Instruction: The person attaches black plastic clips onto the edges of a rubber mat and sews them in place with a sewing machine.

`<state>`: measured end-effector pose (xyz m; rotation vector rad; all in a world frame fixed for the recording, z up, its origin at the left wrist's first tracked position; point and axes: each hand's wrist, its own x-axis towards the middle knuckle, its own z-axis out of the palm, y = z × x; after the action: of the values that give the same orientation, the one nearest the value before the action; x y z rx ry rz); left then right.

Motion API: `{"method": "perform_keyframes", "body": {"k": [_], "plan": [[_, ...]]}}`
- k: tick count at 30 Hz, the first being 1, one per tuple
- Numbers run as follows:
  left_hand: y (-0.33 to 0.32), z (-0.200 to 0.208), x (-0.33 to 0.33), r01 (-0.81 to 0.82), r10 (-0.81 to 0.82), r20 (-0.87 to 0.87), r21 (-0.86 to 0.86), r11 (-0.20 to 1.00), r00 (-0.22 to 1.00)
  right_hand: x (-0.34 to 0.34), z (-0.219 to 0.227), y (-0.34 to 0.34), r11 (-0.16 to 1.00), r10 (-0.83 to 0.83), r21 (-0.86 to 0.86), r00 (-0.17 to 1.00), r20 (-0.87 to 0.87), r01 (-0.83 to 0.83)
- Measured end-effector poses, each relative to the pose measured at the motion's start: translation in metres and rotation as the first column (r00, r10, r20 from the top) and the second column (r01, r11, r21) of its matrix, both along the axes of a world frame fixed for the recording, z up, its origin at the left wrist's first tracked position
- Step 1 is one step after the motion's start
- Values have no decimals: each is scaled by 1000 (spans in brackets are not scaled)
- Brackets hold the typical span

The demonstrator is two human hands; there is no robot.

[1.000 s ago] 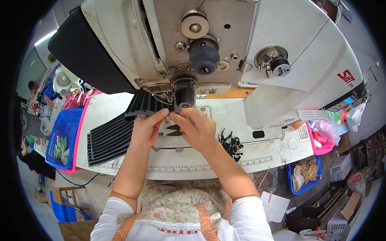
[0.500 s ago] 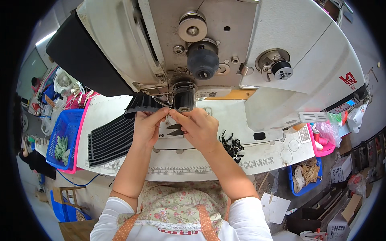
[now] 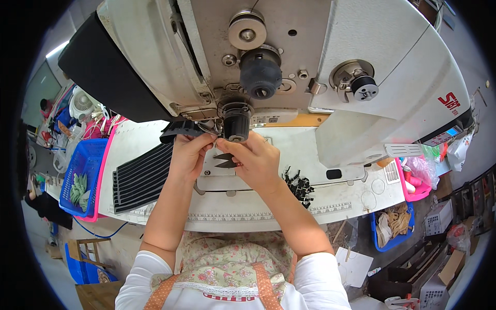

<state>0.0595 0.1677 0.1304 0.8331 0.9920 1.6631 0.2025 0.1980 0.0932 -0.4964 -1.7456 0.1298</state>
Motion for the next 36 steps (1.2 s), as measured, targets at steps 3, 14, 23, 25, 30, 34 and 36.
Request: {"method": "perform_keyframes", "body": {"k": [3, 14, 23, 25, 30, 34, 36], "plan": [[1, 1, 0, 0, 0, -3, 9, 1000, 1000, 0, -1, 0, 999, 17, -32, 1000, -18, -18], [2, 3, -2, 28, -28, -1, 7, 1000, 1000, 1, 4, -7, 988, 104, -104, 991, -80, -113], [1, 5, 0, 23, -23, -4, -8, 1000, 1000, 2, -1, -14, 943, 185, -227, 949, -255, -244], [0, 5, 1, 19, -19, -8, 22, 1000, 1000, 4, -1, -15, 932, 185, -250, 938, -292, -261], [2, 3, 0, 9, -8, -28, 42, 999, 1000, 9, -1, -15, 917, 174, -282, 918, -356, -283], [5, -1, -2, 3, -1, -46, 27, 1000, 999, 11, 1, -16, 901, 157, -315, 903, -400, -297], [6, -3, -4, 4, -3, -50, 19, 1000, 999, 12, 2, -17, 879, 144, -356, 888, -437, -318]]}}
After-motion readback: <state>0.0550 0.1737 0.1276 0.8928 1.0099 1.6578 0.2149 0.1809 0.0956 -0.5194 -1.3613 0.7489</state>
